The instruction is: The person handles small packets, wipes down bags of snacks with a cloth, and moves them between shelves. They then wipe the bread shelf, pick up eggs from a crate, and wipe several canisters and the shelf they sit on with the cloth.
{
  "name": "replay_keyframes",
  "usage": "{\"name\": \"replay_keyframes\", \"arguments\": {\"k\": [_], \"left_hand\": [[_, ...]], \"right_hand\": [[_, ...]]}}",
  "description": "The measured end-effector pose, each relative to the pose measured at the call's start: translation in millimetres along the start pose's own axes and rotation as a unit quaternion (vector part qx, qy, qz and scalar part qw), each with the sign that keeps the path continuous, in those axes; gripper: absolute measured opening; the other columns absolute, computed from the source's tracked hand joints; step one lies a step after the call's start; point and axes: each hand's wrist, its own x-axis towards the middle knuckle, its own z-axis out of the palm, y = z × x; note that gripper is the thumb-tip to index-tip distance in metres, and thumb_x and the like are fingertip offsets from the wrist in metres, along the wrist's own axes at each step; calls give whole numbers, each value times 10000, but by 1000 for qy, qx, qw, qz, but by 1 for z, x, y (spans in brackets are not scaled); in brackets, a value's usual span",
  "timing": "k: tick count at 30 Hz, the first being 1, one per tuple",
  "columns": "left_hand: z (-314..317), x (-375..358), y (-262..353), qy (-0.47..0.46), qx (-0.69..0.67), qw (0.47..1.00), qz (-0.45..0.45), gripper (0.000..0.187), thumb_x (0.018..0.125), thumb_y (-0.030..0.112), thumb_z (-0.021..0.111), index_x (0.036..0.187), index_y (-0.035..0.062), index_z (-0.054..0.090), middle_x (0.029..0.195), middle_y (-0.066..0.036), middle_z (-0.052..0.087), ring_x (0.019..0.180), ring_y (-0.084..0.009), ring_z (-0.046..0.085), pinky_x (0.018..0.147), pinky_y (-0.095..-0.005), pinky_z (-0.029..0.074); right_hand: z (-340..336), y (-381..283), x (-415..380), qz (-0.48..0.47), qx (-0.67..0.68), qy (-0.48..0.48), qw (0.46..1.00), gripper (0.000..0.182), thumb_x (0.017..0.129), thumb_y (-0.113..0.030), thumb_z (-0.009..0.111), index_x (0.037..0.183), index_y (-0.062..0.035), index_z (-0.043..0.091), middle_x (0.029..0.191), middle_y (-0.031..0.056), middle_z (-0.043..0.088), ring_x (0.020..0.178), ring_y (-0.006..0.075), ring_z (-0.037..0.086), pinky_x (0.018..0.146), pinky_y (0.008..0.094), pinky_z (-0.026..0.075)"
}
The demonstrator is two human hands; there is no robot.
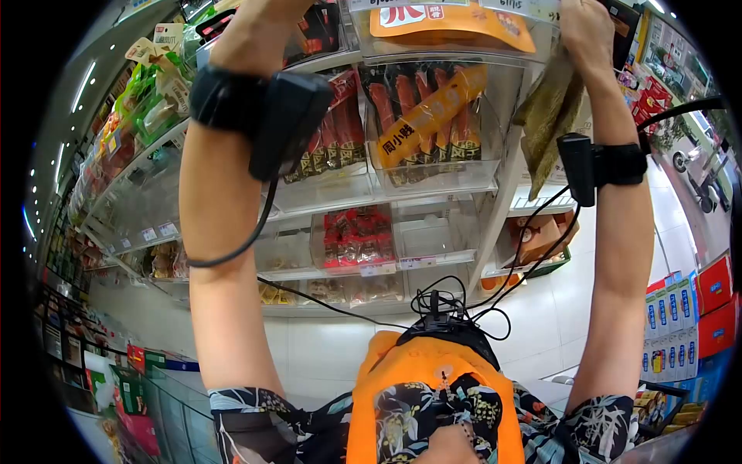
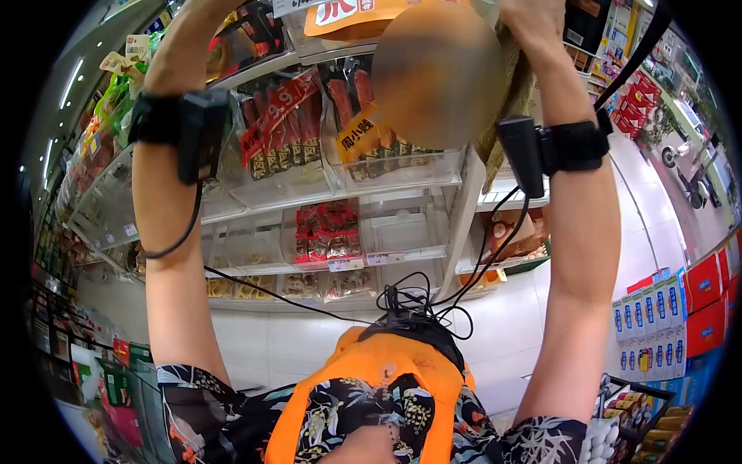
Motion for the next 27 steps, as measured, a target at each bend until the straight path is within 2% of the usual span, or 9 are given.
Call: {"name": "replay_keyframes", "arguments": {"k": [3, 4, 5, 7, 13, 19, 23, 25, 27], "left_hand": [[0, -2, -2, -204, -36, 978, -9, 776, 694, 387, 811, 1231, -77, 497, 1103, -279, 604, 1083, -337, 568, 939, -387, 443], [9, -5, -4, -211, -82, 974, -8, 740, 661, 355, 829, 1168, -84, 515, 1063, -282, 606, 1058, -339, 574, 915, -388, 453], [16, -10, -5, -209, 11, 977, 33, 650, 655, 296, 825, 1095, -81, 531, 1010, -266, 612, 1001, -335, 588, 869, -401, 465], [30, -18, -14, -114, 12, 984, 133, 528, 678, 230, 800, 1025, -75, 543, 957, -245, 616, 937, -333, 601, 813, -411, 470], [31, -14, -14, -74, -51, 994, 60, 355, 711, 126, 772, 929, -53, 556, 889, -212, 603, 850, -328, 591, 765, -417, 463], [40, -9, -16, -21, 48, 997, 57, 379, 688, 168, 792, 934, -5, 561, 910, -171, 603, 944, -308, 526, 876, -434, 340], [73, 0, -46, -36, 96, 994, 23, 451, 706, 211, 779, 1027, -3, 547, 955, -171, 603, 995, -323, 529, 922, -455, 303], [81, -6, -53, -52, 112, 992, 19, 488, 728, 249, 762, 1077, -6, 535, 975, -175, 601, 1028, -327, 529, 948, -463, 294], [84, -8, -64, -28, 106, 991, 70, 523, 758, 298, 737, 1122, -8, 519, 1000, -180, 595, 1059, -329, 526, 971, -473, 285]], "right_hand": [[4, 8, 1, -34, 9, 7, 999, 320, 885, -208, 447, 837, 24, 662, 778, 206, 649, 743, 324, 636, 697, 387, 471], [5, 9, -2, -16, 26, 19, 999, 312, 878, -205, 460, 849, 25, 669, 785, 199, 658, 737, 304, 639, 693, 371, 474], [5, 10, -3, -15, 24, 20, 999, 306, 874, -201, 466, 850, 25, 671, 783, 195, 661, 733, 293, 639, 690, 364, 473], [6, 13, -5, -12, 20, 26, 999, 296, 866, -194, 478, 850, 25, 676, 781, 187, 667, 725, 271, 640, 685, 350, 472], [9, 18, 3, -33, 71, 42, 996, 286, 863, -177, 500, 833, 50, 670, 759, 165, 675, 705, 227, 635, 674, 335, 468], [20, 5, 11, -44, 114, 61, 991, 285, 881, -157, 479, 823, 58, 657, 740, 176, 665, 666, 215, 619, 631, 331, 464], [53, 49, 25, -107, 18, -20, 994, 312, 931, -177, 446, 829, 43, 641, 766, 246, 628, 715, 380, 618, 663, 390, 475], [65, 41, 18, 1, -10, -54, 998, 369, 970, -235, 430, 831, 35, 638, 773, 260, 616, 803, 449, 592, 722, 432, 475], [56, 36, 9, 15, 22, -66, 997, 408, 993, -308, 417, 925, 37, 625, 855, 252, 627, 899, 428, 603, 769, 437, 469]]}}
